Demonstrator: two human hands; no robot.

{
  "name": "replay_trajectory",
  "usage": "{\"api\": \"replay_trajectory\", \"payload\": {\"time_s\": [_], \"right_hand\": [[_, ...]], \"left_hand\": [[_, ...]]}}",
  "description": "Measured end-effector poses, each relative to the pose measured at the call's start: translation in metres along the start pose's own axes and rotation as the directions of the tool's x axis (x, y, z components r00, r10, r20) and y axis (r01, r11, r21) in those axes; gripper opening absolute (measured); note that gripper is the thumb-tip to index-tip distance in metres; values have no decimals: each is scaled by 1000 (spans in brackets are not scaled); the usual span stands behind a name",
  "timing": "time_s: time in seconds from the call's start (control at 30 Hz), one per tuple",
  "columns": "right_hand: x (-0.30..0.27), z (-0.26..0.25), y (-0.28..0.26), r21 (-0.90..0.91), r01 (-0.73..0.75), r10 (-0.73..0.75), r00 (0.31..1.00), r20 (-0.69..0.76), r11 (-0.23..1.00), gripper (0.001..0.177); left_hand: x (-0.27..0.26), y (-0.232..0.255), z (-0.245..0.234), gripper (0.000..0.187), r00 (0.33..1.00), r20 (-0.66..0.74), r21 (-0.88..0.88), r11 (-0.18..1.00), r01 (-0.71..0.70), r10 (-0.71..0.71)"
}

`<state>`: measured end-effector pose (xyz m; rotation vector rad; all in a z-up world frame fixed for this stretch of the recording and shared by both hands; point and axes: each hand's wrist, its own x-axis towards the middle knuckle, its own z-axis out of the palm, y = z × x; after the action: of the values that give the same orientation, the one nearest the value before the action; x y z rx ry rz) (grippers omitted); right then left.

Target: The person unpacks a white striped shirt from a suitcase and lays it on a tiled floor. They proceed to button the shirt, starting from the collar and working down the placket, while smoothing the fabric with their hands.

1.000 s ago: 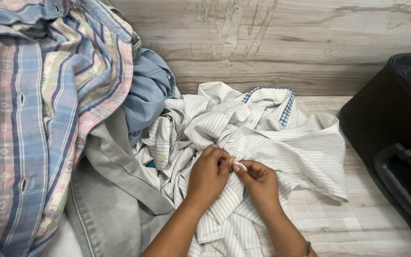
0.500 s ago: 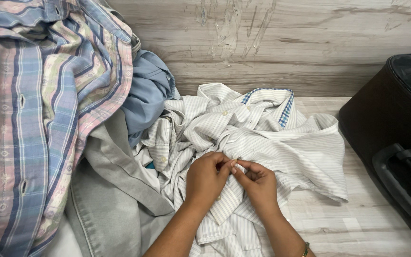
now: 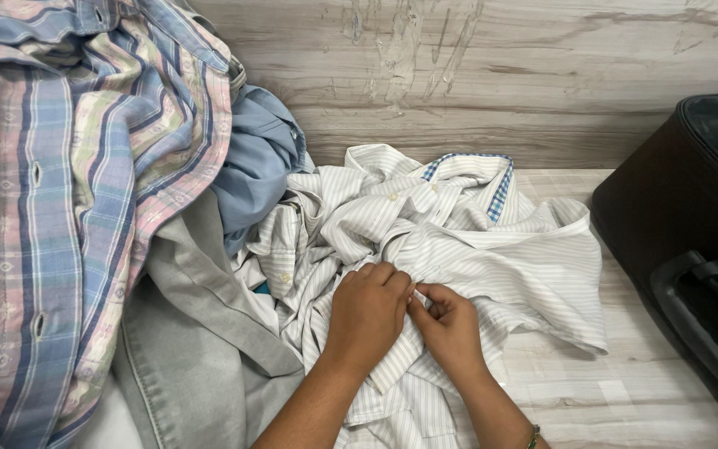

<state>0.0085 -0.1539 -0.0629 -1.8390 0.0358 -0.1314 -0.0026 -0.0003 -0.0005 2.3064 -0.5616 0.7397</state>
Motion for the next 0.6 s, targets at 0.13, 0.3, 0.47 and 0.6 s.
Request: {"api": "replay_trajectory", "payload": {"time_s": [0.13, 0.3, 0.47, 0.6], "right_hand": [[2, 1, 10, 96, 34, -35, 999, -1, 995, 21], [3, 4, 15, 184, 93, -93, 996, -5, 979, 20], [1, 2, 11, 128, 115, -114, 993, -20, 985, 19], [-4, 3, -3, 29, 175, -172, 982, -73, 984, 17]], "left_hand": [[2, 3, 0, 15, 996, 13, -58, 994, 92, -92], [4, 3, 0, 17, 965, 46, -174, 949, 262, -258], [5, -1, 3, 17, 887, 162, -368, 808, 461, -433], [1, -9, 14, 14, 813, 267, -528, 627, 573, -518]]}}
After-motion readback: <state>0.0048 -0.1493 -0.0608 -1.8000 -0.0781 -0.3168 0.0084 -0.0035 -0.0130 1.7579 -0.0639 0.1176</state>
